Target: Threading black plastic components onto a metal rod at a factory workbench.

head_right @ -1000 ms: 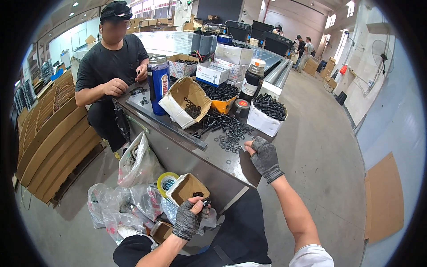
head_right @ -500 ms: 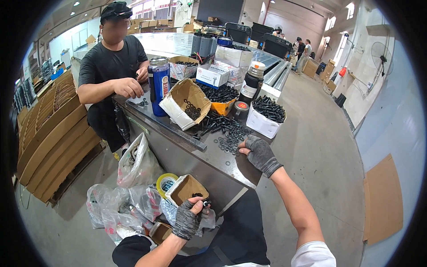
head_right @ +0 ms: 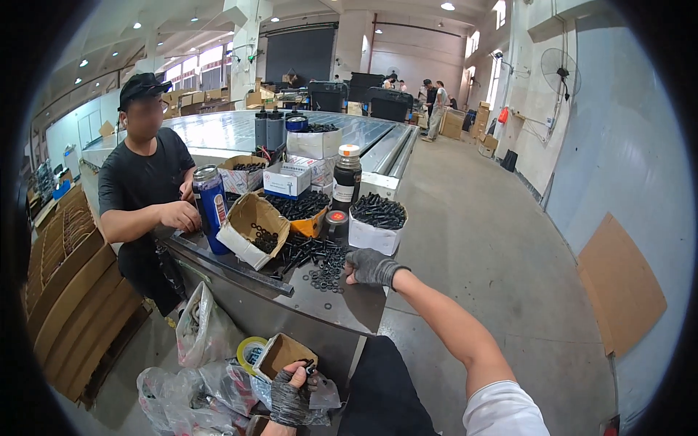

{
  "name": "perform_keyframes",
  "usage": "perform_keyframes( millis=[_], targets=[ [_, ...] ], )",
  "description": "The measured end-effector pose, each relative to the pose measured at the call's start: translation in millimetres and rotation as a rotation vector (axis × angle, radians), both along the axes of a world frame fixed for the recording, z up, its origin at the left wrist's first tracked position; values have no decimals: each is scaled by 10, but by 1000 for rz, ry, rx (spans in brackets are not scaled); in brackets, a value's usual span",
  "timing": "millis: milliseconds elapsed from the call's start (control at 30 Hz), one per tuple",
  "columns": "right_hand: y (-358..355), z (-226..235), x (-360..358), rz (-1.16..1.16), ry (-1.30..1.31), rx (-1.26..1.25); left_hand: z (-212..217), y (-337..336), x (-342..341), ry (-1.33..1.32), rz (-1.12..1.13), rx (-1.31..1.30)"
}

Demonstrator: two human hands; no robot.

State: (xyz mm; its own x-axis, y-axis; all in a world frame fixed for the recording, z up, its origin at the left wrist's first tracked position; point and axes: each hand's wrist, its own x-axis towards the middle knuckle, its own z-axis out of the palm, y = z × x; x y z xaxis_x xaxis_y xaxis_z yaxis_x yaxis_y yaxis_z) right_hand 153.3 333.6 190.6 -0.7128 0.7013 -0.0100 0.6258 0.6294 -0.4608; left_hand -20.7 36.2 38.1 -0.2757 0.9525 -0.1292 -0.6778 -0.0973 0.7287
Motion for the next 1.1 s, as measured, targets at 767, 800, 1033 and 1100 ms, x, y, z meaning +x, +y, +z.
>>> perform_keyframes(
  millis=[767,800,1033,1100],
  targets=[
    [-2043,-350,-170,35,585,19,161,-58,-27,-58,-67,-36],
    [-2092,-476,-235,-9,638,-17,157,-65,-23,-81,-72,-27],
    [-2308,-849,-470,-162,765,-275,78,-95,-58,-71,13,-39],
    [-2317,-929,-496,-177,786,-316,65,-93,-62,-58,28,-48]
  ],
)
